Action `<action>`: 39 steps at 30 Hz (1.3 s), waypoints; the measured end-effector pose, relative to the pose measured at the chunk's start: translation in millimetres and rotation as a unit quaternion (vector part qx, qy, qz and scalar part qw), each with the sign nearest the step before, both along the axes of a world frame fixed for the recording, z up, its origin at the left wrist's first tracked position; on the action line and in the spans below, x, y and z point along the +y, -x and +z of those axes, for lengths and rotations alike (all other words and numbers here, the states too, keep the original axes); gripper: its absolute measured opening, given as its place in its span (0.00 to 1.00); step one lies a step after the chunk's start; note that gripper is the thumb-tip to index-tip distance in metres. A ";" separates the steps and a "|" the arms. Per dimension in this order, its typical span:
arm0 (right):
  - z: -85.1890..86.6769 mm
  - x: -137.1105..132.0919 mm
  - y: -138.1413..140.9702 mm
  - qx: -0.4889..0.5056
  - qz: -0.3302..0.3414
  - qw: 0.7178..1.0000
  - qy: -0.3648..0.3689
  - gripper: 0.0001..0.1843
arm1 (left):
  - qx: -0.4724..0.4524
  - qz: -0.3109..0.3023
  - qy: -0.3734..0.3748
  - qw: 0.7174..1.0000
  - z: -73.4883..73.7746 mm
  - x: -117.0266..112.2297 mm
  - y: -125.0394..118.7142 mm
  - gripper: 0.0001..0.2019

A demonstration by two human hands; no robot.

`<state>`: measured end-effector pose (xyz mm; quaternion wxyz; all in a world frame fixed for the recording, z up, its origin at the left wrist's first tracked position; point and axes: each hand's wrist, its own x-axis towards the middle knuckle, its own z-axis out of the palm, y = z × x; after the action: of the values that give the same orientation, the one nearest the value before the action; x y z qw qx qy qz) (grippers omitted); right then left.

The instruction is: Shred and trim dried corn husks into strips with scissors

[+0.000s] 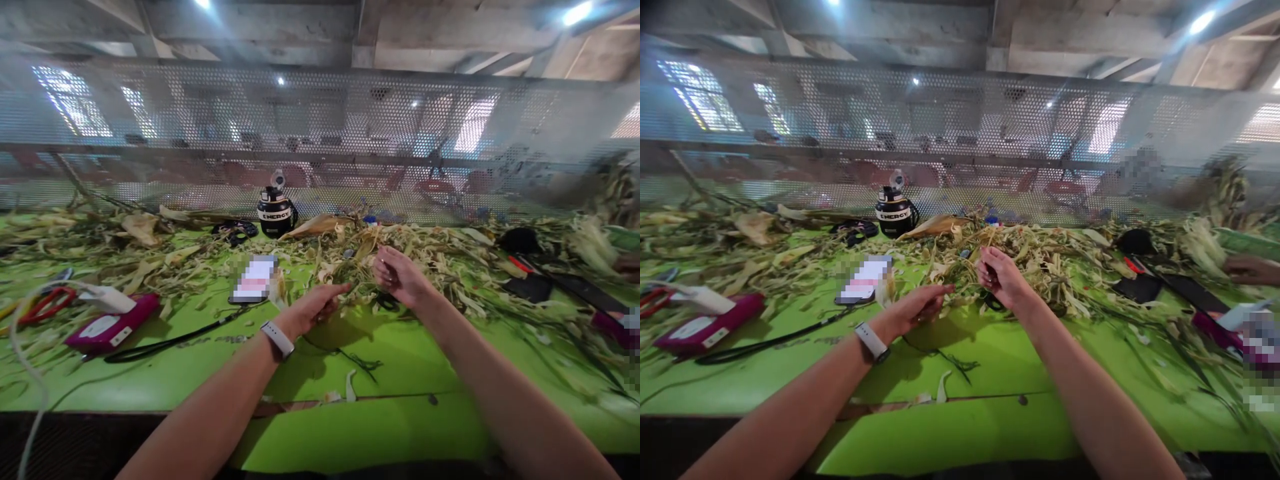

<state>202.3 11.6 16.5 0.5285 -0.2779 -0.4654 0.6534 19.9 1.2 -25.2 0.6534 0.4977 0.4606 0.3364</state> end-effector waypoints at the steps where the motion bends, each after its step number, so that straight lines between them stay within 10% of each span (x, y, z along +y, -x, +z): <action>1: 1.8 -2.1 1.0 -0.003 0.004 1.000 -0.010 0.20 | 0.016 -0.009 0.003 1.000 0.9 -1.7 -0.8 0.20; 9: 14.0 -15.3 4.6 -0.026 -0.013 0.995 -0.099 0.17 | 0.050 -0.112 -0.052 0.991 6.1 -10.7 -5.1 0.21; 19: 10.0 -6.7 -0.6 -0.104 -0.068 0.991 -0.059 0.15 | -0.065 0.025 -0.046 0.997 10.6 -10.3 -5.9 0.16; 22: 7.0 -1.0 -7.1 -0.334 -0.139 0.926 -0.105 0.14 | -0.063 0.045 -0.049 0.996 8.6 -6.5 -4.3 0.17; 26: -0.1 7.1 -19.4 -0.615 -0.258 0.723 -0.182 0.10 | -0.059 0.070 -0.045 0.995 3.3 -0.9 -2.5 0.18; 28: -2.3 9.5 -24.4 -0.662 -0.286 0.671 -0.173 0.08 | -0.051 0.087 -0.043 0.994 2.3 -0.3 -2.2 0.19; 33: 6.5 8.0 -32.4 -0.671 -0.300 0.658 -0.161 0.12 | -0.053 0.100 -0.029 0.993 3.4 -1.8 -1.4 0.20; 39: 24.8 -3.8 -48.6 -0.717 -0.097 0.666 -0.183 0.10 | -0.089 0.139 -0.022 0.986 0.6 3.7 2.3 0.22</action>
<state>250.9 7.8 41.3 0.1323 -0.6020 -0.7811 0.0994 17.6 5.0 -24.6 0.6273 0.4110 0.4578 0.4774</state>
